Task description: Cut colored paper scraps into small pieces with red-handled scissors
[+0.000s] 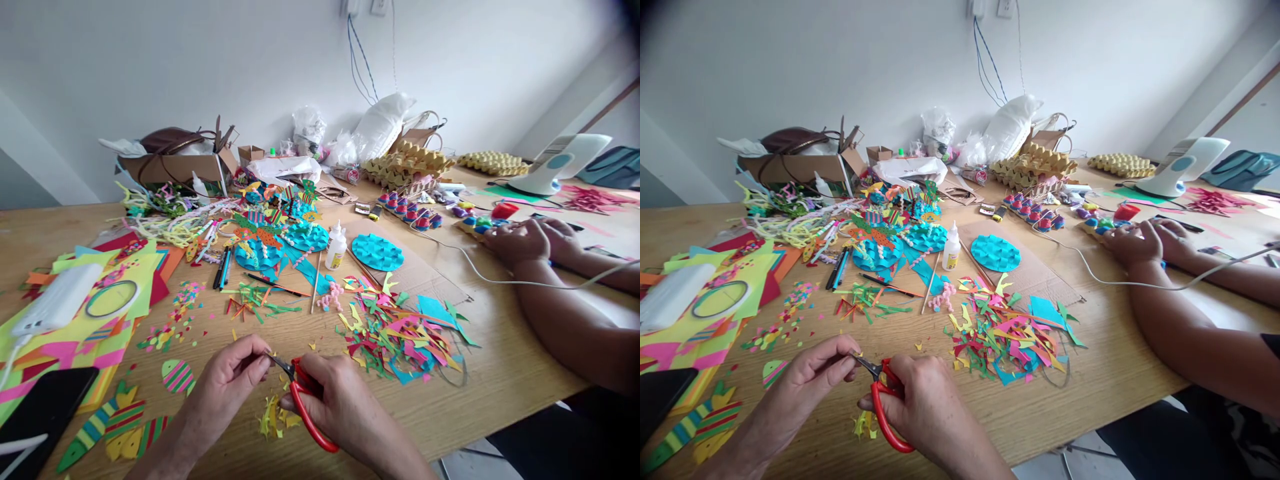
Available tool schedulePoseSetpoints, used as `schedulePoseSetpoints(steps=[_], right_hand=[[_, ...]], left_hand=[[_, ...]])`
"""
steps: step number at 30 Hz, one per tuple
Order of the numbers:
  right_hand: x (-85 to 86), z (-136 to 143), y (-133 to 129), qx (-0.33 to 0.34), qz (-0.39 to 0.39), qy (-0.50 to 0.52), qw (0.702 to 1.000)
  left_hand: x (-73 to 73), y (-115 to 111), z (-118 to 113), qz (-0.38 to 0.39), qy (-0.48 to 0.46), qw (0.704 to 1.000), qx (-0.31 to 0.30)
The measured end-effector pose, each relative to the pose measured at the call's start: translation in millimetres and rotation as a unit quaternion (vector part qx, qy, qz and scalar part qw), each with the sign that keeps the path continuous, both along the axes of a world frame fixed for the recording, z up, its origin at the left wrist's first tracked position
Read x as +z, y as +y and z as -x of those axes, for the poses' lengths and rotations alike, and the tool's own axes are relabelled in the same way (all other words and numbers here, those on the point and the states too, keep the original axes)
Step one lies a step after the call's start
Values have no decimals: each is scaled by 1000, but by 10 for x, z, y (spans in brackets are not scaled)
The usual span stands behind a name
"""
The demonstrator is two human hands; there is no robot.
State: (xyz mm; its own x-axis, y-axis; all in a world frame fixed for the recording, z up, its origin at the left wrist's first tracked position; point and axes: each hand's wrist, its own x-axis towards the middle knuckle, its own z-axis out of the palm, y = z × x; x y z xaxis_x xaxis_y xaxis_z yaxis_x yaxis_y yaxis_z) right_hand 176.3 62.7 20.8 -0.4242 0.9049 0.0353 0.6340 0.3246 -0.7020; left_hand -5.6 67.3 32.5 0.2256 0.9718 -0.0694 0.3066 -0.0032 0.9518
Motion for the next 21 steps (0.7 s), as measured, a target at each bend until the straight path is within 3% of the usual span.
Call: schedulePoseSetpoints(steps=[21], right_hand=[[-49,-42,-17,2,0,11,1000]], left_hand=[[10,-20,37,8,14,1000,-9]])
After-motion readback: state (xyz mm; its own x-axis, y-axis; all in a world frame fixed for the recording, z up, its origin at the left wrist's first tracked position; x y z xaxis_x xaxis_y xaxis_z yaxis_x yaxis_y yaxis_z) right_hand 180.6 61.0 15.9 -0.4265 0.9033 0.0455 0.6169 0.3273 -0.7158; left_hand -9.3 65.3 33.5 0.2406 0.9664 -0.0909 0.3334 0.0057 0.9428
